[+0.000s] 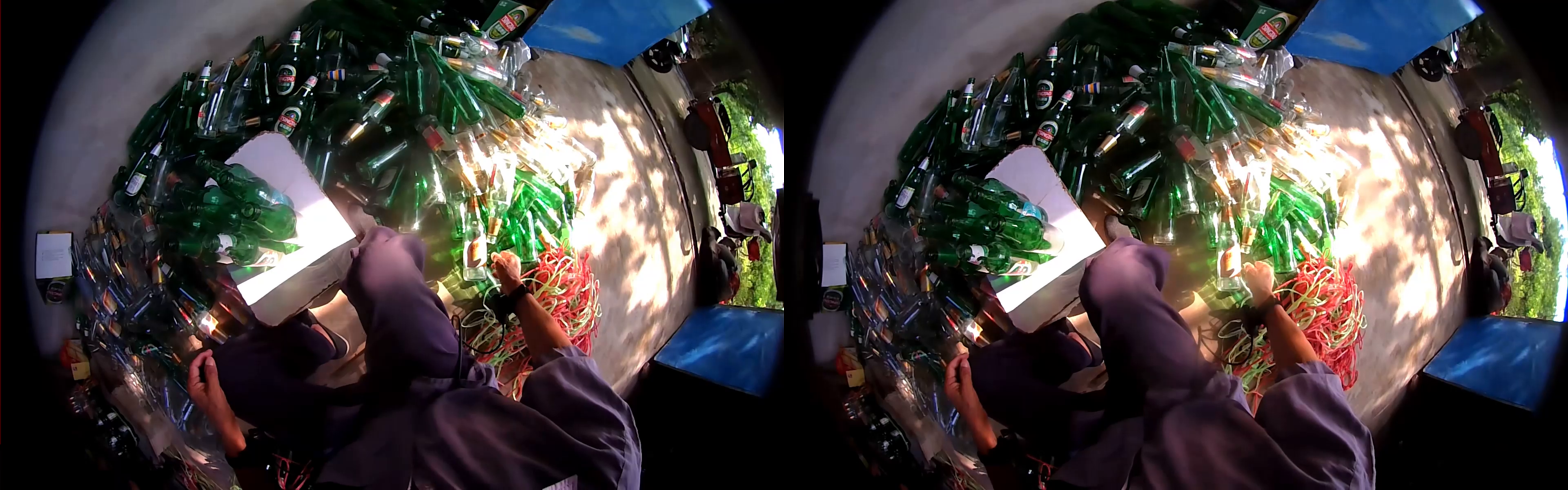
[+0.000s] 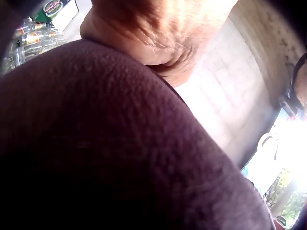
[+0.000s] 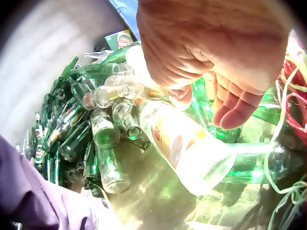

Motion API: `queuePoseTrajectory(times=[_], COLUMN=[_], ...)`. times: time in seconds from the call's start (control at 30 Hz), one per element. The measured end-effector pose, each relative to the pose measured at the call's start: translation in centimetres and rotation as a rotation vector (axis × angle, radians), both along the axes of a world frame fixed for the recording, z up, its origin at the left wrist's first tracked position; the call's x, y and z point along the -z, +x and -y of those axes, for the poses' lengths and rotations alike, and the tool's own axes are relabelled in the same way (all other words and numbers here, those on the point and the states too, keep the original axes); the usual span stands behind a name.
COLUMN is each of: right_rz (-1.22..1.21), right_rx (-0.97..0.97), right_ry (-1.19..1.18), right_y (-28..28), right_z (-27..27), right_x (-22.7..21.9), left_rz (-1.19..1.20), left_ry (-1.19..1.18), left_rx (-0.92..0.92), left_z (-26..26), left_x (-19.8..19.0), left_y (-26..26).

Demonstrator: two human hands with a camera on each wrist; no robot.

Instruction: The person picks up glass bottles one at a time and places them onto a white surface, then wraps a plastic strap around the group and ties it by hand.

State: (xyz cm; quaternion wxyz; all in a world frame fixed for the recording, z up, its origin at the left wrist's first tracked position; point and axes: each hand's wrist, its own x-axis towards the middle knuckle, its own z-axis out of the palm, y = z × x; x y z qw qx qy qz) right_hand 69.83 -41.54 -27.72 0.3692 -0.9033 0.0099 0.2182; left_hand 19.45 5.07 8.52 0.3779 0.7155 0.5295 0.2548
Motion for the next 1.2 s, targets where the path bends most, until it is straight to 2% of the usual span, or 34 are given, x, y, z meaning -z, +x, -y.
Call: queuePoseTrajectory(times=[0.07,0.1,0.13,0.23,0.37,0.47,0.53,0.57,0.67,0.7,0.73,0.77,0.8,0.83,0.87,0.93,0.97,1.03,1.07,1.13,1.17,1.2], right_rz=[0.178,0.068,0.063,-0.1,-0.298,-0.263,0.355,0.088,-0.203,-0.271,-0.273,0.229,0.739,0.312,0.313,0.767,0.767,0.373,0.373,0.212,-0.005,0.196], right_rx=[-0.195,-0.104,-0.103,-0.311,-0.247,-0.207,-0.599,-0.375,-0.217,-0.236,-0.237,-0.473,-0.69,-0.465,-0.466,-0.615,-0.615,-1.027,-1.027,-0.614,-0.36,-0.498], right_ry=[0.179,0.17,0.168,0.311,0.274,0.374,0.256,0.419,0.146,0.062,0.063,-0.107,-0.278,-0.153,-0.152,-0.027,-0.027,-0.473,-0.473,0.07,0.291,0.352], right_y=[0.7,0.4,0.4,-0.2,-2.5,-3.9,-4.3,-4.2,-4.5,-4.4,-4.4,-4.3,-4.3,-4.5,-4.4,-4.3,-4.1,-3.8,-4.0,-4.7,-5.7,-6.0], right_z=[1.8,1.5,1.4,1.0,-0.2,-0.2,-0.1,-0.3,-6.9,-7.4,-6.9,-5.5,-5.9,-5.5,-5.2,-5.1,-4.6,-4.5,-4.7,-4.1,-4.0,-2.6], right_x=[2.8,1.7,1.6,0.5,0.4,1.7,3.0,4.4,-6.4,-6.1,-3.2,2.3,3.0,3.4,3.8,3.6,3.3,0.0,-0.5,-0.2,0.1,2.1], left_rz=[-0.011,-0.018,-0.022,-0.061,-0.069,-0.083,-0.095,-0.081,-0.066,-0.063,-0.065,-0.081,-0.097,-0.097,-0.097,-0.097,-0.098,-0.1,-0.102,-0.105,-0.107,-0.11], left_ry=[0.015,0.03,0.027,0.04,0.045,0.045,0.052,0.051,0.045,0.042,0.042,0.051,0.06,0.061,0.061,0.06,0.062,0.062,0.062,0.061,0.06,0.058], left_rx=[0.004,0.008,0.009,0.015,0.025,0.018,0.019,0.021,0.022,0.02,0.019,0.018,0.018,0.017,0.017,0.017,0.017,0.017,0.019,0.021,0.025,0.029], left_z=[-0.2,-0.2,-0.2,-0.2,-0.2,-0.1,-0.1,-0.2,-0.6,-0.7,-0.7,-0.6,-0.6,-0.6,-0.6,-0.5,-0.5,-0.5,-0.6,-0.8,-0.8,-0.9], left_x=[0.3,0.5,0.4,0.1,0.1,-0.3,-0.4,-0.2,0.5,0.6,0.5,0.5,0.5,0.5,0.4,0.3,0.3,0.4,0.5,0.7,0.7,0.8], left_y=[-0.3,-0.3,-0.3,0.2,0.4,1.0,1.1,1.1,0.7,0.6,0.6,0.7,0.8,0.9,0.9,1.0,1.0,0.9,0.7,0.5,0.4,0.3])
